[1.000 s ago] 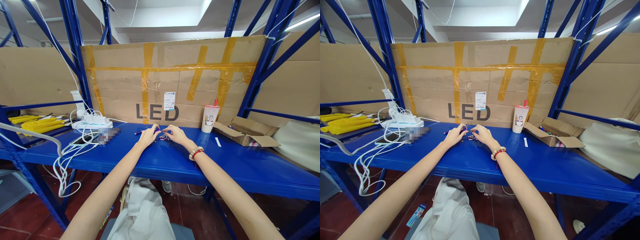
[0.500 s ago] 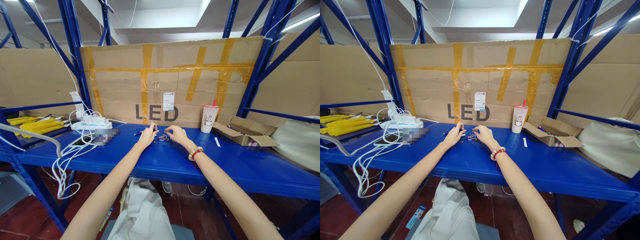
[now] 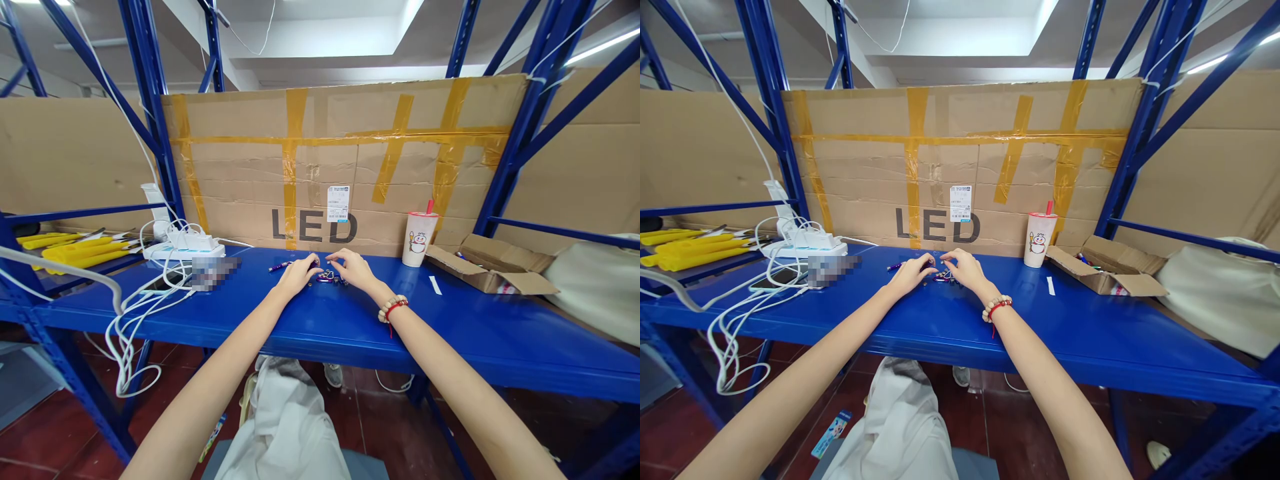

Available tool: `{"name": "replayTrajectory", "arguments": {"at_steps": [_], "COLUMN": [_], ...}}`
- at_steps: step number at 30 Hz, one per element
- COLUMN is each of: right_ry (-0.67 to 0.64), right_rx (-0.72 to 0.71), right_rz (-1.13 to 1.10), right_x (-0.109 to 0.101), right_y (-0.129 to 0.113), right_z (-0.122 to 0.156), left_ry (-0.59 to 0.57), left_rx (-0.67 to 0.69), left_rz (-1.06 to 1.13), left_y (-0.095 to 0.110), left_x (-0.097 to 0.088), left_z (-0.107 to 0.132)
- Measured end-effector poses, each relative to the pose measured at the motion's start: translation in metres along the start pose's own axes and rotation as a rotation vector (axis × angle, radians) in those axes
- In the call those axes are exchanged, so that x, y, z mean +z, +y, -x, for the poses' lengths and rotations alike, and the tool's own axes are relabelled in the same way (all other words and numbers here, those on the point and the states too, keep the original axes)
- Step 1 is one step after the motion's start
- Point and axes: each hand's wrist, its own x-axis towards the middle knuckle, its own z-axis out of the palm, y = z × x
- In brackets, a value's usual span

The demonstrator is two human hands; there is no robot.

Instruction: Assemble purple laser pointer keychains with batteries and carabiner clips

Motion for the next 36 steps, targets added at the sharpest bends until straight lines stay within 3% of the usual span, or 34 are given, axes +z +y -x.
{"name": "replayTrajectory", "arguments": {"at_steps": [7,20,36], "right_ry": [0.002,-0.056,-0.134], "right_rx": [-0.023,0.006,0.100], "right_rz": [-0.212,-0.477,-0.664], "right_x": [0.008,0.002,0.006], "right_y": [0.004,-0.004,0.003], "right_z": [-0.005,0.000,-0.004], "left_ry": [0.002,-0.022,-0.008], "left_rx": [-0.008,0.054,0.054], "left_rz": [-0.013,-0.041,-0.114], "left_y": [-0.001,-0.001,0.011], "left_x": [0.002,0.002,0.001], "left_z": [0.000,-0.001,0.001]}}
